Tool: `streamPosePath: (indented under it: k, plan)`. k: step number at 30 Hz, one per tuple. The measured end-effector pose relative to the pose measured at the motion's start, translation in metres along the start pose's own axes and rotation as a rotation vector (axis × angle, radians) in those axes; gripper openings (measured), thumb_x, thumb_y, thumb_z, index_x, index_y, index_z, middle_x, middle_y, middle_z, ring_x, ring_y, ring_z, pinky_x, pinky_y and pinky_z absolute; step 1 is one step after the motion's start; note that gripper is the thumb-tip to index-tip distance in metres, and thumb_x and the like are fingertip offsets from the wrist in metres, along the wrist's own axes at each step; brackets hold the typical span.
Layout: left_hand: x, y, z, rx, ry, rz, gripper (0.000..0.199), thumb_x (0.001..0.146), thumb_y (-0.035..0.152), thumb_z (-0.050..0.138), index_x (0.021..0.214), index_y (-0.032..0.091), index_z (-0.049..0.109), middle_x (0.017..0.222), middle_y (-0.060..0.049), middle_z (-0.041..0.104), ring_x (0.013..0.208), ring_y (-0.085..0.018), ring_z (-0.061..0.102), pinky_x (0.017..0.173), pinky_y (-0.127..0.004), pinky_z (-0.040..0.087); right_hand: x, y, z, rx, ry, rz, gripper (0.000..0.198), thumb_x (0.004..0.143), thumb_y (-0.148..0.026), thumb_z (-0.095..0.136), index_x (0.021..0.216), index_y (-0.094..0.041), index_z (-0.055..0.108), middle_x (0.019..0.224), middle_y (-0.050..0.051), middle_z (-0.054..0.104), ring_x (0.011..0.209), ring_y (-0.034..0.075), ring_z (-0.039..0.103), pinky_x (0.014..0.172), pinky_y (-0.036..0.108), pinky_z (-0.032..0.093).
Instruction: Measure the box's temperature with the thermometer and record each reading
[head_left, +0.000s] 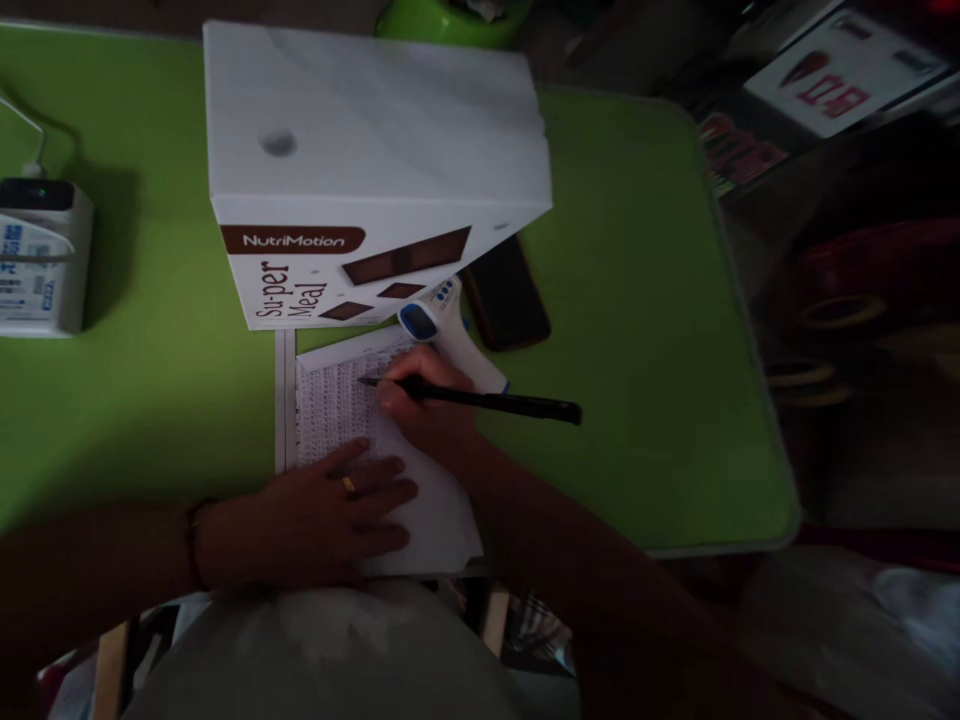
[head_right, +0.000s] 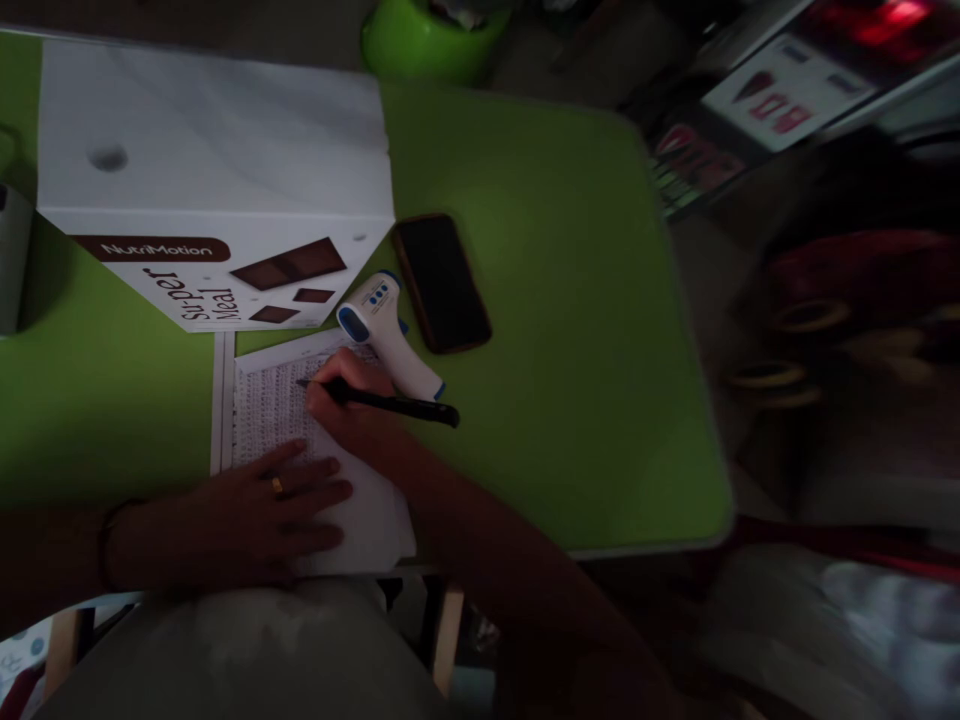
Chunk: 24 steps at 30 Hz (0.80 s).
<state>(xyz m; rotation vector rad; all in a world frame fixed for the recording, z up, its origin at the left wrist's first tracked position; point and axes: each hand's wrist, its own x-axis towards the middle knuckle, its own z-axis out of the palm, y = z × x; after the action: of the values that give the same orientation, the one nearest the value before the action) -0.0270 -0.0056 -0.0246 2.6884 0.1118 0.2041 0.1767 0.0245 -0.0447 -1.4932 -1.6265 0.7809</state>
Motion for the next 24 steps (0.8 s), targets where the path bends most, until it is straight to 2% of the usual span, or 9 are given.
streamPosePath:
  k: [4,9,15,21,24]
  plan:
    - [0.000,0.000,0.000,0.002,0.004,-0.001,0.044,0.092,0.046,0.061,0.128,0.020,0.057,0.151,-0.013,0.043,0.143,-0.031,0.033,0.119,-0.052,0.020,0.001,0.000,-0.001,-0.010,0.016,-0.071,0.013,0.080,-0.019,0.056,0.069,-0.025,0.052,0.056,-0.004,0.051,0.051,0.013,0.048,0.046,0.027,0.038]
    - [0.001,0.001,-0.001,-0.002,0.010,-0.007,0.040,0.095,0.045,0.056,0.127,0.020,0.058,0.149,-0.013,0.044,0.142,-0.031,0.035,0.119,-0.052,0.020,0.001,-0.001,-0.001,-0.029,0.008,-0.081,0.012,0.080,-0.022,0.055,0.068,-0.024,0.052,0.055,-0.005,0.050,0.050,0.012,0.048,0.044,0.025,0.037]
    - [0.000,0.000,0.002,-0.005,0.008,-0.001,0.041,0.094,0.046,0.058,0.126,0.020,0.058,0.150,-0.012,0.043,0.143,-0.031,0.032,0.120,-0.052,0.017,0.002,-0.003,0.000,-0.048,0.022,-0.084,0.014,0.081,-0.024,0.056,0.067,-0.024,0.052,0.055,-0.005,0.051,0.049,0.011,0.047,0.044,0.024,0.037]
    - [0.000,0.003,0.003,0.002,0.017,0.005,0.041,0.097,0.044,0.053,0.130,0.021,0.058,0.150,-0.011,0.043,0.144,-0.031,0.032,0.120,-0.053,0.018,0.001,-0.010,0.000,-0.045,0.059,-0.153,0.012,0.078,-0.024,0.057,0.067,-0.024,0.051,0.057,-0.005,0.053,0.050,0.012,0.050,0.049,0.026,0.042]
    - [0.000,0.006,0.001,0.014,0.039,0.013,0.039,0.097,0.043,0.052,0.129,0.023,0.061,0.149,-0.009,0.047,0.142,-0.030,0.036,0.121,-0.051,0.021,-0.003,-0.004,0.000,-0.140,0.110,-0.196,0.010,0.078,-0.024,0.059,0.070,-0.025,0.054,0.061,-0.003,0.058,0.058,0.016,0.057,0.054,0.030,0.046]
